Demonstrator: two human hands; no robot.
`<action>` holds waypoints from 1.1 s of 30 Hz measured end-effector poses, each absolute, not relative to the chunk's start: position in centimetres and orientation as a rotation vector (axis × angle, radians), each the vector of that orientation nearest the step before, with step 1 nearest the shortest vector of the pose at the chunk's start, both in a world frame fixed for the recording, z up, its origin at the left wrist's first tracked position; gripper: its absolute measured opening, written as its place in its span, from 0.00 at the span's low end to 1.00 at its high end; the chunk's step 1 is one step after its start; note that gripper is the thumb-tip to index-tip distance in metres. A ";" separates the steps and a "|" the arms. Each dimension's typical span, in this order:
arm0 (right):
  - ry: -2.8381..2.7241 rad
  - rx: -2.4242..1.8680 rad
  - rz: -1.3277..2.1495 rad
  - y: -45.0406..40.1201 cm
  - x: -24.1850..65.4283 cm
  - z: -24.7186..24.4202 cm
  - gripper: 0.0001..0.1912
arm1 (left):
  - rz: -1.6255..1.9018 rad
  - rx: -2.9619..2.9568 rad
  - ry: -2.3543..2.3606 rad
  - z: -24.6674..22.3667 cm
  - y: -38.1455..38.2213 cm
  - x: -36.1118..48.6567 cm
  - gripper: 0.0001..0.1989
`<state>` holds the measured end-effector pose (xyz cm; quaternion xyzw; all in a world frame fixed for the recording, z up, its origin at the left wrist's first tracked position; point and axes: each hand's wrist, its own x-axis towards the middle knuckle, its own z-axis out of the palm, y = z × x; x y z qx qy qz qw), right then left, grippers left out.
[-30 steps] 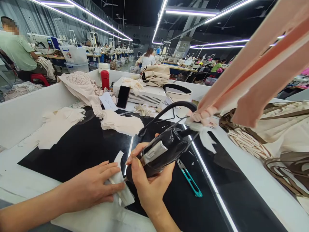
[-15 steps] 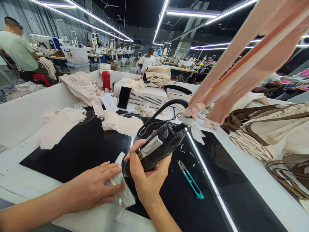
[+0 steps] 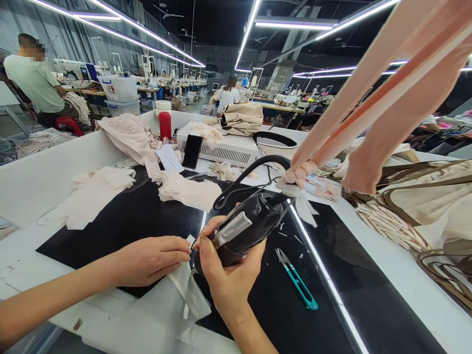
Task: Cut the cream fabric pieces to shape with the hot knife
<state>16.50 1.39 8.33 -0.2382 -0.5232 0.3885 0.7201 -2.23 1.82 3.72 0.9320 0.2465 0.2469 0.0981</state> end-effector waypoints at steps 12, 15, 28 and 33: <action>-1.144 -0.525 0.844 1.1 16.4 8.4 0.26 | 0.577 2.705 0.678 3.4 2.4 -3.6 0.14; -1.152 -0.513 0.847 1.1 16.5 8.4 0.25 | 0.500 2.746 0.659 3.9 2.3 -3.7 0.13; -1.148 -0.581 0.818 1.4 16.6 8.6 0.24 | 0.489 2.847 0.655 3.4 2.1 -3.8 0.12; -1.136 -0.596 0.811 2.0 16.2 8.6 0.24 | 0.460 2.840 0.665 3.4 2.1 -3.8 0.12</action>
